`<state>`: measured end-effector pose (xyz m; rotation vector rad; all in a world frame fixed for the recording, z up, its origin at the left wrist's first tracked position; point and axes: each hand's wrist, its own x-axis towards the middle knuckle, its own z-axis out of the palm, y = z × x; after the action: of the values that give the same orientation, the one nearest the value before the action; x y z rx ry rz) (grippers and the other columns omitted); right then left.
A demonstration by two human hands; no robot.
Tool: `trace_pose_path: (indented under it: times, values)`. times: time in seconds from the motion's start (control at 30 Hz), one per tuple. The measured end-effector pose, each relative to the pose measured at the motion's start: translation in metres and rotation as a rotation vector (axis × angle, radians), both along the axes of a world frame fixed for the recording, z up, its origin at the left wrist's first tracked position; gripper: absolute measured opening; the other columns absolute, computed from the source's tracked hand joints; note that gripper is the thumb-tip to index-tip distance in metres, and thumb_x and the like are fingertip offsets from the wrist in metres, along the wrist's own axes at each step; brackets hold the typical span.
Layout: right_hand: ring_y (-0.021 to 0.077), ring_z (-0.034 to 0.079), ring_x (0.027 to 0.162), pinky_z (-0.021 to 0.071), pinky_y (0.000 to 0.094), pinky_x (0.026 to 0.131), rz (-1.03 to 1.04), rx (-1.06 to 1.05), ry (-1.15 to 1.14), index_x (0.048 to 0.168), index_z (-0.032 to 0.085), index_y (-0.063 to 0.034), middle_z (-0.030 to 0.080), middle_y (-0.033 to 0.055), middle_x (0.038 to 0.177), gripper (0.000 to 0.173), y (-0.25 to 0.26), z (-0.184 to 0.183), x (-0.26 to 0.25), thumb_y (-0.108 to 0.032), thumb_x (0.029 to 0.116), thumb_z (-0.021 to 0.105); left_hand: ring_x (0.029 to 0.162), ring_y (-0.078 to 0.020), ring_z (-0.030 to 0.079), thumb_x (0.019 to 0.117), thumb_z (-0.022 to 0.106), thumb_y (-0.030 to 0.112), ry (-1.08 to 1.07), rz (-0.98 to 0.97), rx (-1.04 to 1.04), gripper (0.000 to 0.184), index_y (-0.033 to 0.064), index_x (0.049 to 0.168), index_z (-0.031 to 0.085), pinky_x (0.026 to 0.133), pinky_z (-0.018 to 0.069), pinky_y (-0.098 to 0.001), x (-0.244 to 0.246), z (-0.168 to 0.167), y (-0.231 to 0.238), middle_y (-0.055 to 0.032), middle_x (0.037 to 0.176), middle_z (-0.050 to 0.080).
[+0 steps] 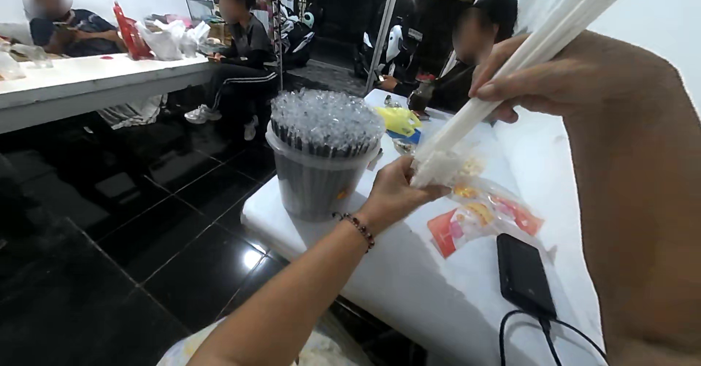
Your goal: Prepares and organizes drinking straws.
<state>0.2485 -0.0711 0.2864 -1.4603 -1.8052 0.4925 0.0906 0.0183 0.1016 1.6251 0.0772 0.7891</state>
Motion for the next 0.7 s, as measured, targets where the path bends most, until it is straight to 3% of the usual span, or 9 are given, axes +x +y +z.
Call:
trace_pose_path:
  times: [0.27,0.37,0.47,0.57,0.63,0.7]
  values:
    - [0.0022,0.062,0.054,0.0545,0.017,0.049,0.05,0.003,-0.083,0.085,0.067,-0.0185,0.07,-0.0074,0.074,0.014,0.0,0.004,-0.002,-0.007,0.0888,0.06,0.086,-0.0195,0.068,0.081,0.085,0.005,-0.003,0.167,0.112,0.046,-0.0061,0.116,0.056,0.079,0.0583,-0.0367,0.004,-0.002,-0.006,-0.0167,0.096,0.068]
    - [0.0022,0.062,0.054,0.0542,0.0163,0.048,0.07,0.0,-0.072,0.085,0.067,-0.0176,0.07,-0.007,0.074,0.015,0.001,0.004,-0.003,-0.005,0.0894,0.06,0.089,-0.0214,0.068,0.0805,0.085,0.005,-0.011,0.186,0.121,0.051,-0.0069,0.117,0.052,0.081,0.0579,-0.0372,0.004,-0.003,-0.007,-0.0185,0.098,0.066]
    - [0.0018,0.061,0.051,0.0526,0.0162,0.045,0.048,0.004,-0.048,0.084,0.066,-0.0177,0.069,-0.0071,0.071,0.014,0.003,0.002,-0.004,-0.005,0.0877,0.061,0.09,-0.0172,0.065,0.0808,0.084,0.004,-0.052,0.099,0.041,0.058,-0.0043,0.123,0.046,0.08,0.0571,-0.0331,0.0,-0.006,-0.006,-0.0158,0.102,0.062]
    - [0.0021,0.062,0.051,0.0531,0.017,0.045,0.07,0.002,-0.01,0.084,0.067,-0.0169,0.07,-0.0062,0.072,0.015,0.004,0.0,-0.002,-0.004,0.0875,0.062,0.082,-0.0115,0.06,0.1008,0.06,0.017,-0.093,0.039,0.046,0.05,-0.0028,0.142,0.041,0.075,0.0532,-0.0294,-0.01,-0.007,-0.002,-0.0121,0.105,0.062]
    - [0.0021,0.062,0.051,0.0535,0.0171,0.045,0.085,-0.002,-0.001,0.085,0.066,-0.0165,0.071,-0.006,0.074,0.014,0.005,-0.001,-0.001,-0.004,0.0886,0.061,0.076,-0.0062,0.058,0.1083,0.046,0.022,-0.115,0.044,0.016,0.036,-0.0002,0.137,0.049,0.071,0.0518,-0.0249,-0.014,-0.003,-0.001,-0.0061,0.097,0.063]
    - [0.0022,0.061,0.051,0.0536,0.0169,0.045,0.088,-0.007,0.009,0.085,0.065,-0.016,0.071,-0.0059,0.075,0.014,0.007,-0.001,-0.001,-0.003,0.089,0.061,0.07,-0.0015,0.057,0.1081,0.047,0.018,-0.182,0.059,-0.048,0.024,0.0015,0.122,0.059,0.065,0.0506,-0.0193,-0.014,0.0,0.002,-0.0008,0.09,0.063]
